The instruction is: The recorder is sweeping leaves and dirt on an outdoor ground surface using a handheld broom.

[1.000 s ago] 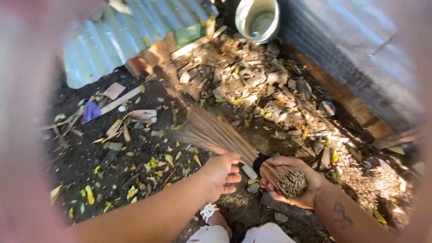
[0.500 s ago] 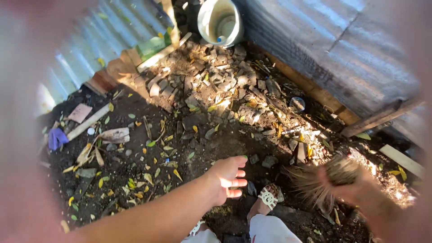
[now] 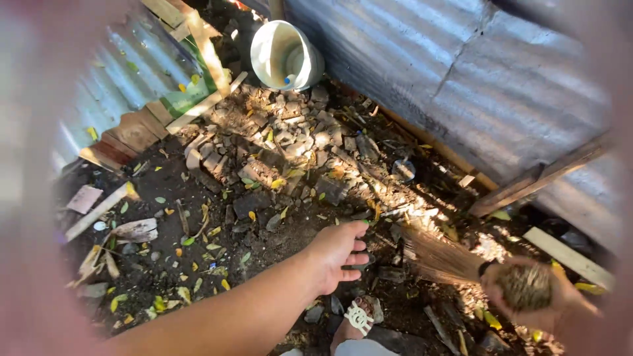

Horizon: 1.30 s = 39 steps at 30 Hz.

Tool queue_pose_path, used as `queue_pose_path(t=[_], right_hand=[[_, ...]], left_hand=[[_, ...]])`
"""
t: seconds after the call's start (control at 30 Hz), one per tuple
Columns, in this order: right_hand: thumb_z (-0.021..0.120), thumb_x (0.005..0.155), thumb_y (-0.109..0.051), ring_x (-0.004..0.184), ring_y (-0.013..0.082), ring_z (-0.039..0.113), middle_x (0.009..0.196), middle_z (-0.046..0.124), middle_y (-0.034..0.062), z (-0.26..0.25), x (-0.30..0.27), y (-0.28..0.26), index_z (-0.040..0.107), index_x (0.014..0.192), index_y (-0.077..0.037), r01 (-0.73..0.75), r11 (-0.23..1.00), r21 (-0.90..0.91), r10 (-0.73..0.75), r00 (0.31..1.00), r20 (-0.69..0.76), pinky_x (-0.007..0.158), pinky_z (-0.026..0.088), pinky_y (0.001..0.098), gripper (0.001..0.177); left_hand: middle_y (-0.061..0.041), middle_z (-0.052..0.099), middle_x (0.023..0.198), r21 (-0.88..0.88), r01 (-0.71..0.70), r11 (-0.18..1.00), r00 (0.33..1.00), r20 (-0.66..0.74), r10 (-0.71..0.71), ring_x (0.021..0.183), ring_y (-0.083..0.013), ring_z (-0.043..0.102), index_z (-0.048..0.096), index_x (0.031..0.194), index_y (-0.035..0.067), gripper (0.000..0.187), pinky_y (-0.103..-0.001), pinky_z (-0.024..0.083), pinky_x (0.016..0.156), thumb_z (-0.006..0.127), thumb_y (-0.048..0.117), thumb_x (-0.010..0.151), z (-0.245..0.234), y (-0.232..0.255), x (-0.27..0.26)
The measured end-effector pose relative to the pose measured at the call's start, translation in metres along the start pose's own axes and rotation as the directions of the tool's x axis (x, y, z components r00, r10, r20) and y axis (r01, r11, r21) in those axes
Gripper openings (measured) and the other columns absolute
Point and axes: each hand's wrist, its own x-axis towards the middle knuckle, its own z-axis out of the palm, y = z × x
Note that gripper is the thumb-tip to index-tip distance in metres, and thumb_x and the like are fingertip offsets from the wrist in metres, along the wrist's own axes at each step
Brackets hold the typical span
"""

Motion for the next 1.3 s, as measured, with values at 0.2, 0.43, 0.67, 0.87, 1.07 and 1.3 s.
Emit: queue_pose_path(t=[0.2,0.43,0.67,0.87,1.07,1.3], right_hand=[[0.066,0.092,-0.026,0.082,0.0264,0.068,0.096,0.069,0.0099,0.085,-0.039,0.003,0.062,0.116,-0.011,-0.032,0.998,-0.046,0.032,0.999,0.002,0.076,0.062,0.0432,0.028],[0.067,0.09,-0.024,0.078,0.0241,0.068,0.091,0.07,0.0103,0.138,-0.079,0.053,0.064,0.112,-0.01,-0.066,0.996,0.059,0.062,0.995,0.077,0.072,0.063,0.0419,0.026],[0.072,0.086,-0.029,0.076,0.029,0.07,0.096,0.067,0.021,0.185,0.001,0.029,0.057,0.12,0.0,-0.259,0.965,-0.033,0.261,0.959,0.11,0.056,0.061,0.0324,0.047],[0.072,0.087,-0.026,0.083,0.0313,0.07,0.101,0.067,0.0176,0.254,-0.067,0.057,0.06,0.119,-0.012,-0.224,0.972,-0.063,0.224,0.974,-0.018,0.065,0.062,0.0362,0.037],[0.057,0.094,-0.035,0.082,0.0253,0.072,0.104,0.07,0.0152,0.257,-0.072,0.061,0.071,0.118,-0.015,-0.375,0.908,0.188,0.386,0.922,-0.02,0.064,0.062,0.0347,0.034],[0.052,0.104,-0.036,0.09,0.0249,0.071,0.108,0.069,0.0143,0.272,0.03,0.006,0.053,0.139,-0.008,-0.005,0.993,0.119,0.0,0.999,0.042,0.076,0.065,0.0313,0.045]], left_hand=[[-0.002,0.06,0.134,0.011,0.02,1.0,1.0,0.017,-0.02,0.118,-0.0224,0.061,0.057,0.14,0.019,0.051,-0.048,0.047,0.1,0.053,0.044,0.096,0.006,-0.005,0.017],[-0.009,0.062,0.134,0.015,0.062,0.998,0.998,-0.031,-0.061,0.119,-0.0244,0.063,0.056,0.144,0.015,0.056,-0.047,0.049,0.101,0.057,0.043,0.096,0.039,-0.004,0.005],[-0.006,0.059,0.142,-0.016,0.033,0.999,0.998,0.046,-0.032,0.122,-0.0241,0.061,0.053,0.146,0.014,0.062,-0.048,0.048,0.103,0.058,0.046,0.093,0.014,0.011,0.015],[-0.006,0.06,0.139,-0.086,0.049,0.995,0.999,0.004,-0.049,0.12,-0.0239,0.061,0.056,0.141,0.015,0.057,-0.048,0.047,0.101,0.059,0.045,0.093,-0.021,0.031,0.034],[-0.006,0.06,0.132,-0.108,0.053,0.993,0.998,-0.011,-0.054,0.116,-0.0241,0.061,0.059,0.138,0.014,0.053,-0.049,0.047,0.1,0.057,0.044,0.095,-0.047,0.071,0.043],[-0.008,0.059,0.129,0.004,-0.024,1.0,0.999,-0.024,0.024,0.117,-0.0239,0.059,0.057,0.14,0.015,0.048,-0.047,0.046,0.103,0.057,0.039,0.098,-0.082,0.135,0.039]])
